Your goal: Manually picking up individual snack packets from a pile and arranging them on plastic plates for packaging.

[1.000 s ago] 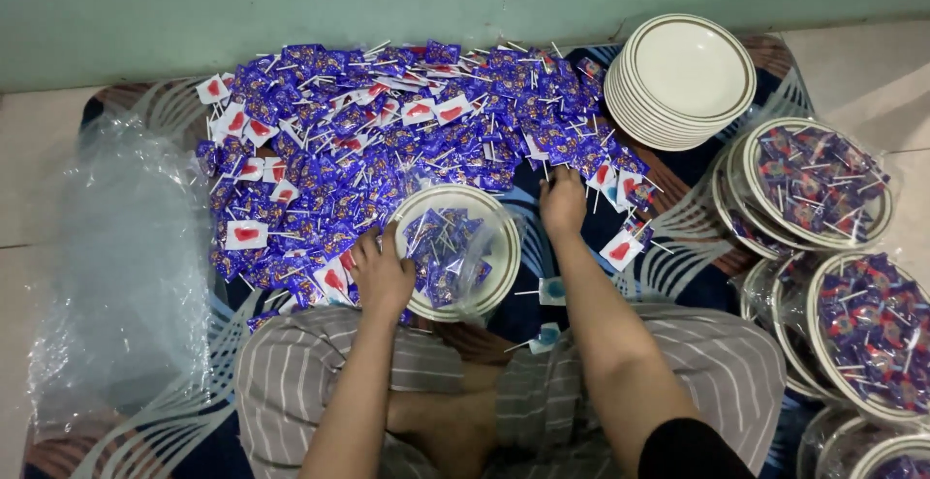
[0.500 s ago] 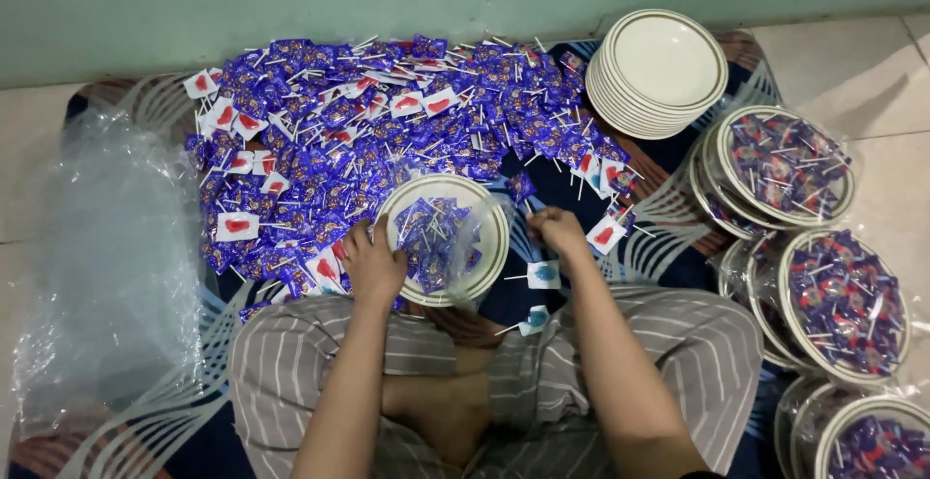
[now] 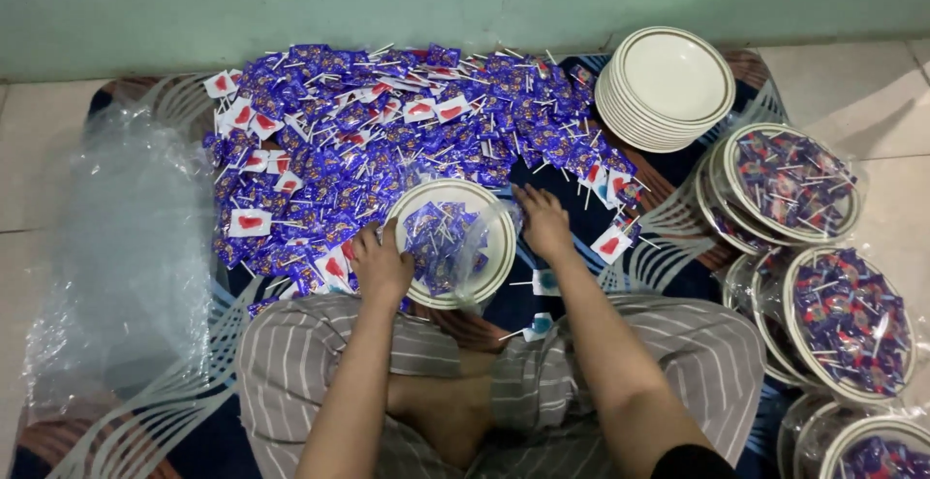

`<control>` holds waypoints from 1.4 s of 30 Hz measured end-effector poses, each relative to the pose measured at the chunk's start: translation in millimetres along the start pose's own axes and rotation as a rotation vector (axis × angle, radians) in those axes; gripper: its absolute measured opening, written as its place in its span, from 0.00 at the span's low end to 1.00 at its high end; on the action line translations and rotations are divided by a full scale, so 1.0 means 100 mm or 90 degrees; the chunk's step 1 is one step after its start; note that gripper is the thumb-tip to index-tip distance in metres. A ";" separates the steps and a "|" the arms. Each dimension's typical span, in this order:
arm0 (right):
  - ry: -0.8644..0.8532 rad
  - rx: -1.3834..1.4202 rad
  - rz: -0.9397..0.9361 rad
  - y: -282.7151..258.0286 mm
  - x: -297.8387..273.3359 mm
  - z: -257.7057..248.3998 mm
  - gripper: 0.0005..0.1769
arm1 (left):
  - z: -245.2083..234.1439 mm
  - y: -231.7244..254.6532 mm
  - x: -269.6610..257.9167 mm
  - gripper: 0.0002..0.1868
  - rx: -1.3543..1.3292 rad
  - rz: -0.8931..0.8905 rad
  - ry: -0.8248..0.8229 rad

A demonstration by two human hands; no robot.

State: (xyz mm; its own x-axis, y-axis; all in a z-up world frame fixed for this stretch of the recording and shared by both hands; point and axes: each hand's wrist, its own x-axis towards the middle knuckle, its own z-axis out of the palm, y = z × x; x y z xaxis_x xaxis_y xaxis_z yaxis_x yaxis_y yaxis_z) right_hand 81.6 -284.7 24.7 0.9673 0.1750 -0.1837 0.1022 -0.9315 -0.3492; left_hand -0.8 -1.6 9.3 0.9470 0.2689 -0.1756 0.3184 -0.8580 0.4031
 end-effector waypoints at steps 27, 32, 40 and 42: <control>0.085 0.235 -0.101 -0.48 -0.16 0.71 0.20 | 0.04 -0.06 -0.02 0.32 -0.074 0.088 0.113; 0.132 0.057 -0.234 -0.46 -0.27 0.70 0.11 | 0.09 -0.08 0.01 0.33 -0.064 0.084 0.103; 0.025 -0.206 -0.314 -0.70 -0.56 0.62 0.12 | 0.10 -0.09 0.04 0.33 -0.060 0.079 0.096; -0.066 -0.199 -0.277 -0.59 -0.44 0.85 0.11 | 0.09 -0.09 0.04 0.33 -0.056 0.089 0.102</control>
State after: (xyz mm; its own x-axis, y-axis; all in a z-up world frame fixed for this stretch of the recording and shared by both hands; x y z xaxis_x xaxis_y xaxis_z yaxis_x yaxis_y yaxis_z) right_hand 13.3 -210.6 -24.9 0.7938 0.5814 -0.1783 0.5676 -0.8136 -0.1260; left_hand -0.9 3.3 -3.3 0.9745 0.2226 0.0288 0.1800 -0.8518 0.4919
